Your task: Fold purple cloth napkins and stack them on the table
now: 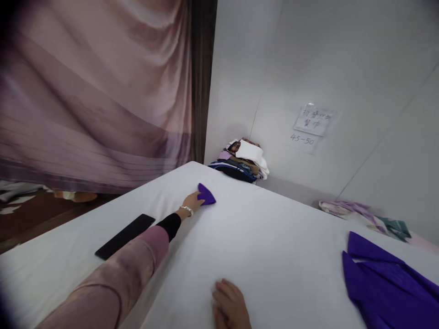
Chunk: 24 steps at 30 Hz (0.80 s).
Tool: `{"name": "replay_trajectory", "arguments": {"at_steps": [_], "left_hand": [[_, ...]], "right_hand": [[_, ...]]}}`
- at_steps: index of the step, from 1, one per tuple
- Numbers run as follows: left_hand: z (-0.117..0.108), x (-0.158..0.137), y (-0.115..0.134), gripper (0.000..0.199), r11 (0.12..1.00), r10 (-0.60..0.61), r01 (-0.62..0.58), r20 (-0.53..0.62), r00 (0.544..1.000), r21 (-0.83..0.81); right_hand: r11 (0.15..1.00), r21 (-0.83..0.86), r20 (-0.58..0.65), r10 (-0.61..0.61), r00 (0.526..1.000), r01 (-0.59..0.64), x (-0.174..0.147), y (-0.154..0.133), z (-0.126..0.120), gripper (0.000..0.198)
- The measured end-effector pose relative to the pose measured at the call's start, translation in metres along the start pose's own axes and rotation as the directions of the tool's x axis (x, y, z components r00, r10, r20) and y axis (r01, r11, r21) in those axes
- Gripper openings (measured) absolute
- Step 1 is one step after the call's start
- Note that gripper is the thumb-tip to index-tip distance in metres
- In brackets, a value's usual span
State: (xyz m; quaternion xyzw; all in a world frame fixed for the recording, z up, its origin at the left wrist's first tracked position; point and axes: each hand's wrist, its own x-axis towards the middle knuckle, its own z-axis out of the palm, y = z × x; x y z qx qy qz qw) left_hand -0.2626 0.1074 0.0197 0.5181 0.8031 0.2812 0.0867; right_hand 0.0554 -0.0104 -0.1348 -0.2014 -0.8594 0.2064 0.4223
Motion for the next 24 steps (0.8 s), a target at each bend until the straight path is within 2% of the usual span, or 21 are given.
{"name": "replay_trajectory", "arguments": {"at_steps": [3,4,6,9,11,13,14,16,17,19,21,24], "left_hand": [[0.013,-0.041,0.033,0.033,0.985,0.15,-0.138,0.125,0.981,-0.104],[0.019,-0.059,0.043,0.033,0.971,0.208,-0.182,0.169,0.963,-0.156],[0.03,-0.096,0.061,0.034,0.93,0.299,-0.22,0.257,0.919,-0.296],[0.038,-0.142,0.081,0.038,0.832,0.379,-0.13,0.381,0.843,-0.539],[0.037,-0.16,0.09,0.041,0.742,0.424,-0.015,0.452,0.785,-0.67],[0.031,-0.169,0.095,0.046,0.64,0.447,0.119,0.494,0.746,-0.759],[0.027,-0.172,0.096,0.048,0.584,0.443,0.182,0.498,0.746,-0.791],[0.021,-0.177,0.095,0.053,0.485,0.403,0.257,0.474,0.783,-0.836],[0.02,-0.181,0.094,0.054,0.459,0.38,0.262,0.454,0.806,-0.849],[0.023,-0.193,0.092,0.059,0.474,0.364,0.241,0.437,0.823,-0.847],[0.03,-0.206,0.093,0.066,0.527,0.373,0.201,0.437,0.819,-0.826],[0.044,-0.22,0.1,0.066,0.542,0.339,0.148,0.376,0.862,-0.827]], "right_hand": [[0.965,-0.033,-0.005,0.26,0.966,-0.26,0.024,-0.026,-0.032,0.048],[0.946,-0.086,-0.056,0.308,0.95,-0.312,0.034,-0.032,-0.044,0.053],[0.915,-0.213,-0.146,0.318,0.937,-0.344,0.05,-0.039,-0.063,0.059],[0.89,-0.298,-0.101,0.331,0.938,-0.346,0.06,-0.043,-0.076,0.072],[0.898,-0.206,-0.055,0.387,0.921,-0.389,0.06,-0.046,-0.076,0.074],[0.877,-0.012,-0.05,0.48,0.876,-0.481,0.057,-0.052,-0.074,0.066],[0.844,0.1,-0.059,0.534,0.843,-0.528,0.056,-0.055,-0.074,0.059],[0.747,0.291,-0.08,0.641,0.764,-0.597,0.055,-0.062,-0.074,0.048],[0.698,0.36,-0.086,0.685,0.723,-0.619,0.054,-0.066,-0.075,0.043],[0.622,0.455,-0.086,0.743,0.664,-0.637,0.055,-0.072,-0.076,0.039],[0.598,0.507,-0.072,0.747,0.66,-0.621,0.056,-0.077,-0.074,0.039],[0.649,0.509,-0.044,0.676,0.736,-0.566,0.057,-0.085,-0.07,0.038]]}}
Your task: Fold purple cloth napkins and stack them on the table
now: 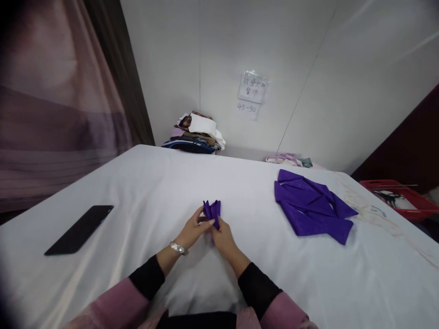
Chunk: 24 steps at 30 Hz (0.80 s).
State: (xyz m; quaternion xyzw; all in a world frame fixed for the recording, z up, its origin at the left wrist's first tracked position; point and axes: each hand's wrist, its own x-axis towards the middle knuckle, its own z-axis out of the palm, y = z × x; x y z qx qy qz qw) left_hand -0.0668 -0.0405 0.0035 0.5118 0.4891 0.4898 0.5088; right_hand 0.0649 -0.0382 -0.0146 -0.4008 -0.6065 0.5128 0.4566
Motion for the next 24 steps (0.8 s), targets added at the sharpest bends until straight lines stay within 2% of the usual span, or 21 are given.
{"name": "replay_trajectory", "arguments": {"at_steps": [3,6,10,12,16,18,20,22,24], "left_hand": [[0.008,0.004,-0.001,0.047,0.999,0.045,-0.045,-0.126,0.991,0.003],[0.004,0.009,0.005,0.033,0.99,0.119,-0.131,-0.177,0.977,-0.054],[-0.004,0.006,0.015,0.035,0.957,0.229,-0.251,-0.15,0.962,-0.147],[-0.004,0.002,0.017,0.036,0.959,0.249,-0.26,-0.103,0.963,-0.111],[0.006,-0.007,0.013,0.041,0.967,0.249,-0.244,-0.065,0.966,0.074],[0.01,-0.01,0.012,0.041,0.959,0.259,-0.251,-0.046,0.965,0.131],[0.009,-0.011,0.013,0.038,0.963,0.24,-0.235,-0.028,0.97,0.129],[0.002,-0.013,0.016,0.029,0.972,0.213,-0.208,-0.035,0.976,0.106],[-0.012,-0.015,0.021,0.024,0.974,0.208,-0.202,-0.054,0.977,0.106]], "right_hand": [[0.999,0.04,0.044,-0.027,0.999,0.025,-0.002,-0.005,0.001,0.039],[0.974,0.228,0.015,0.01,1.0,-0.013,-0.001,-0.011,-0.01,0.039],[0.893,0.449,-0.123,0.087,0.989,-0.023,0.003,-0.017,-0.03,0.044],[0.889,0.457,-0.14,0.08,0.987,-0.007,0.003,-0.019,-0.032,0.05],[0.924,0.383,-0.072,0.032,0.997,-0.002,-0.003,-0.019,-0.019,0.067],[0.942,0.336,-0.059,0.03,0.998,-0.009,-0.005,-0.018,-0.013,0.057],[0.953,0.302,-0.052,0.03,0.998,-0.013,-0.006,-0.018,-0.014,0.037],[0.956,0.294,-0.055,0.035,0.998,-0.017,-0.005,-0.019,-0.023,0.025],[0.943,0.333,-0.091,0.052,0.995,-0.019,-0.004,-0.019,-0.039,0.022]]}}
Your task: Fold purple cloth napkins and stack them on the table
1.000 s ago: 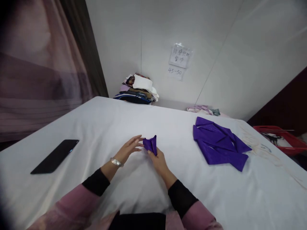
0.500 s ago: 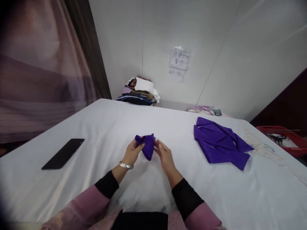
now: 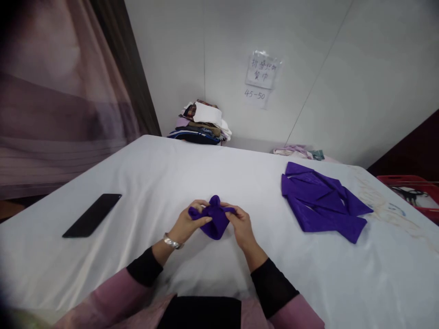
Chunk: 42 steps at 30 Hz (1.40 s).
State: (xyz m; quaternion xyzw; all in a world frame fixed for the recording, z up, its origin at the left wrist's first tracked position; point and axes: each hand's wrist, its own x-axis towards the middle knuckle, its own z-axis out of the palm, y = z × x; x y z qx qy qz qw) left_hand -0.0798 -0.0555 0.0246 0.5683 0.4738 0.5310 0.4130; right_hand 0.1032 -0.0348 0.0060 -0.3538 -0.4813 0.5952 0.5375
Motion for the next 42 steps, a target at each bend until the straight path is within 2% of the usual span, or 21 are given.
{"name": "replay_trajectory", "arguments": {"at_steps": [3,5,7,9,11,12,14,17,20,22,25,27,28,31,36,40,42], "left_hand": [[-0.03,-0.007,0.0,0.027,0.998,-0.032,0.036,-0.068,0.997,0.055],[-0.052,-0.015,-0.008,0.024,0.983,-0.107,0.122,-0.11,0.988,0.14],[-0.071,-0.025,-0.021,0.027,0.939,-0.208,0.239,-0.148,0.967,0.247],[-0.086,-0.034,-0.034,0.033,0.888,-0.259,0.322,-0.222,0.94,0.328],[-0.094,-0.04,-0.041,0.034,0.86,-0.23,0.345,-0.317,0.92,0.377],[-0.095,-0.04,-0.042,0.034,0.849,-0.2,0.335,-0.339,0.919,0.408],[-0.091,-0.038,-0.039,0.03,0.828,-0.134,0.274,-0.302,0.944,0.489],[-0.073,-0.029,-0.031,0.022,0.78,-0.007,0.06,-0.088,0.996,0.623],[-0.053,-0.022,-0.031,0.02,0.678,0.072,-0.125,0.104,0.992,0.725],[-0.045,-0.021,-0.037,0.023,0.608,0.073,-0.158,0.143,0.987,0.778],[-0.04,-0.022,-0.045,0.022,0.55,0.065,-0.143,0.129,0.99,0.823],[-0.04,-0.023,-0.047,0.018,0.538,0.072,-0.14,0.12,0.99,0.831],[-0.04,-0.023,-0.046,0.016,0.535,0.084,-0.148,0.122,0.989,0.832],[-0.041,-0.025,-0.04,0.019,0.533,0.17,-0.228,0.161,0.972,0.815],[-0.036,-0.038,-0.022,0.027,0.554,0.329,-0.395,0.243,0.913,0.733],[-0.023,-0.059,-0.01,0.03,0.57,0.378,-0.51,0.346,0.859,0.644],[-0.018,-0.072,-0.007,0.031,0.571,0.359,-0.559,0.429,0.829,0.602]], "right_hand": [[0.992,0.121,-0.125,-0.016,0.992,0.032,0.002,-0.006,-0.032,0.022],[0.989,0.144,-0.191,-0.004,0.982,0.032,-0.002,-0.004,-0.058,0.02],[0.997,0.075,-0.263,0.032,0.964,-0.013,-0.01,0.002,-0.082,0.015],[0.997,-0.048,-0.368,0.043,0.929,-0.065,-0.02,0.008,-0.099,0.013],[0.976,-0.198,-0.442,-0.008,0.897,-0.089,-0.026,0.01,-0.107,0.014],[0.956,-0.28,-0.439,-0.049,0.897,-0.084,-0.027,0.009,-0.106,0.016],[0.896,-0.442,-0.348,-0.119,0.93,-0.051,-0.024,0.006,-0.097,0.018],[0.785,-0.618,-0.115,-0.158,0.981,0.054,-0.01,0.002,-0.071,0.021],[0.636,-0.753,0.068,-0.175,0.982,0.166,0.005,0.008,-0.045,0.023],[0.496,-0.84,0.168,-0.152,0.974,0.222,0.012,0.015,-0.032,0.026],[0.269,-0.925,0.253,-0.095,0.963,0.27,0.018,0.023,-0.019,0.027],[0.161,-0.948,0.261,-0.092,0.961,0.273,0.018,0.023,-0.015,0.022],[0.135,-0.952,0.263,-0.094,0.96,0.274,0.018,0.023,-0.014,0.019],[0.159,-0.938,0.293,-0.116,0.949,0.309,0.013,0.02,-0.015,0.021],[0.357,-0.845,0.327,-0.244,0.913,0.398,-0.001,0.016,-0.02,0.023],[0.499,-0.764,0.3,-0.289,0.909,0.41,-0.005,0.01,-0.017,0.05],[0.552,-0.716,0.318,-0.287,0.904,0.427,-0.006,0.005,-0.015,0.054]]}}
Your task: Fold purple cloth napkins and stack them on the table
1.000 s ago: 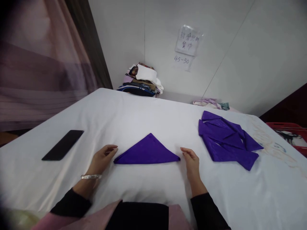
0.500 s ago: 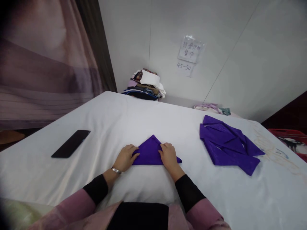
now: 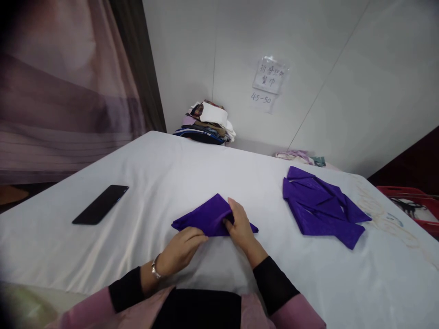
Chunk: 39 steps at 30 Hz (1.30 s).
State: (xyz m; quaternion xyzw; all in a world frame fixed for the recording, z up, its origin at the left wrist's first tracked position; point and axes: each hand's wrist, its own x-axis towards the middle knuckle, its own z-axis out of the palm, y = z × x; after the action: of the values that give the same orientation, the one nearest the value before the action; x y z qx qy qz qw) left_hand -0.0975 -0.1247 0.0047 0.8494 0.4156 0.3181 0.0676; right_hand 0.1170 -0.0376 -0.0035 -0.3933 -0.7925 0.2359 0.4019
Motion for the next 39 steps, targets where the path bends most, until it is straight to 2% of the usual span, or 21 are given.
{"name": "replay_trajectory", "arguments": {"at_steps": [2,5,8,11,15,17,20,22,23,25,27,30,32,34,37,39], "left_hand": [[-0.001,-0.009,0.006,0.031,0.999,0.01,-0.007,0.079,0.997,-0.045],[-0.008,-0.022,0.004,0.03,0.978,-0.114,0.135,0.135,0.984,-0.16],[-0.018,-0.022,-0.009,0.026,0.917,-0.296,0.319,0.13,0.946,-0.239],[-0.019,-0.003,-0.026,0.021,0.902,-0.371,0.389,0.123,0.92,-0.188],[0.0,0.036,-0.044,0.024,0.904,-0.423,0.428,0.122,0.898,-0.015],[0.013,0.052,-0.05,0.03,0.872,-0.489,0.485,0.131,0.863,0.059],[0.028,0.066,-0.055,0.015,0.813,-0.582,0.576,0.154,0.799,0.083],[0.03,0.071,-0.059,0.004,0.796,-0.603,0.601,0.161,0.782,0.063],[0.027,0.073,-0.063,0.006,0.794,-0.605,0.606,0.159,0.78,0.05],[0.014,0.078,-0.071,0.011,0.786,-0.614,0.618,0.139,0.777,0.017],[-0.008,0.085,-0.081,0.013,0.778,-0.625,0.628,0.084,0.776,-0.008],[-0.054,0.096,-0.095,0.017,0.773,-0.634,0.63,-0.114,0.765,-0.077],[-0.084,0.1,-0.1,0.02,0.767,-0.64,0.619,-0.277,0.717,-0.169],[-0.108,0.1,-0.101,0.022,0.757,-0.651,0.599,-0.386,0.654,-0.262],[-0.134,0.093,-0.099,0.023,0.76,-0.65,0.523,-0.443,0.618,-0.385],[-0.147,0.086,-0.093,0.023,0.764,-0.639,0.436,-0.469,0.61,-0.475]], "right_hand": [[0.998,0.037,0.038,-0.047,0.998,0.046,-0.001,-0.006,-0.004,0.043],[0.992,0.012,0.149,-0.129,0.98,0.128,-0.01,-0.019,-0.012,0.027],[0.981,-0.017,0.276,-0.181,0.944,0.193,-0.026,-0.033,-0.018,0.027],[0.966,-0.001,0.352,-0.243,0.904,0.26,-0.042,-0.045,-0.019,0.033],[0.963,-0.012,0.377,-0.244,0.893,0.268,-0.056,-0.051,-0.019,0.04],[0.964,-0.023,0.369,-0.237,0.899,0.264,-0.061,-0.051,-0.02,0.042],[0.967,-0.053,0.343,-0.217,0.914,0.25,-0.066,-0.049,-0.025,0.042],[0.969,-0.074,0.327,-0.201,0.923,0.237,-0.067,-0.046,-0.031,0.039],[0.969,-0.084,0.322,-0.195,0.926,0.233,-0.066,-0.044,-0.034,0.038],[0.964,-0.099,0.308,-0.205,0.929,0.246,-0.061,-0.037,-0.043,0.035],[0.955,-0.123,0.263,-0.23,0.937,0.269,-0.051,-0.03,-0.055,0.035],[0.94,-0.19,0.143,-0.259,0.955,0.283,-0.03,-0.021,-0.077,0.036],[0.928,-0.235,0.069,-0.279,0.958,0.288,-0.016,-0.019,-0.092,0.03],[0.918,-0.281,-0.01,-0.296,0.955,0.281,-0.005,-0.019,-0.105,0.019],[0.923,-0.324,-0.166,-0.274,0.947,0.21,0.002,-0.021,-0.121,0.011],[0.97,-0.206,-0.253,-0.18,0.951,0.129,0.002,-0.024,-0.132,0.012]]}}
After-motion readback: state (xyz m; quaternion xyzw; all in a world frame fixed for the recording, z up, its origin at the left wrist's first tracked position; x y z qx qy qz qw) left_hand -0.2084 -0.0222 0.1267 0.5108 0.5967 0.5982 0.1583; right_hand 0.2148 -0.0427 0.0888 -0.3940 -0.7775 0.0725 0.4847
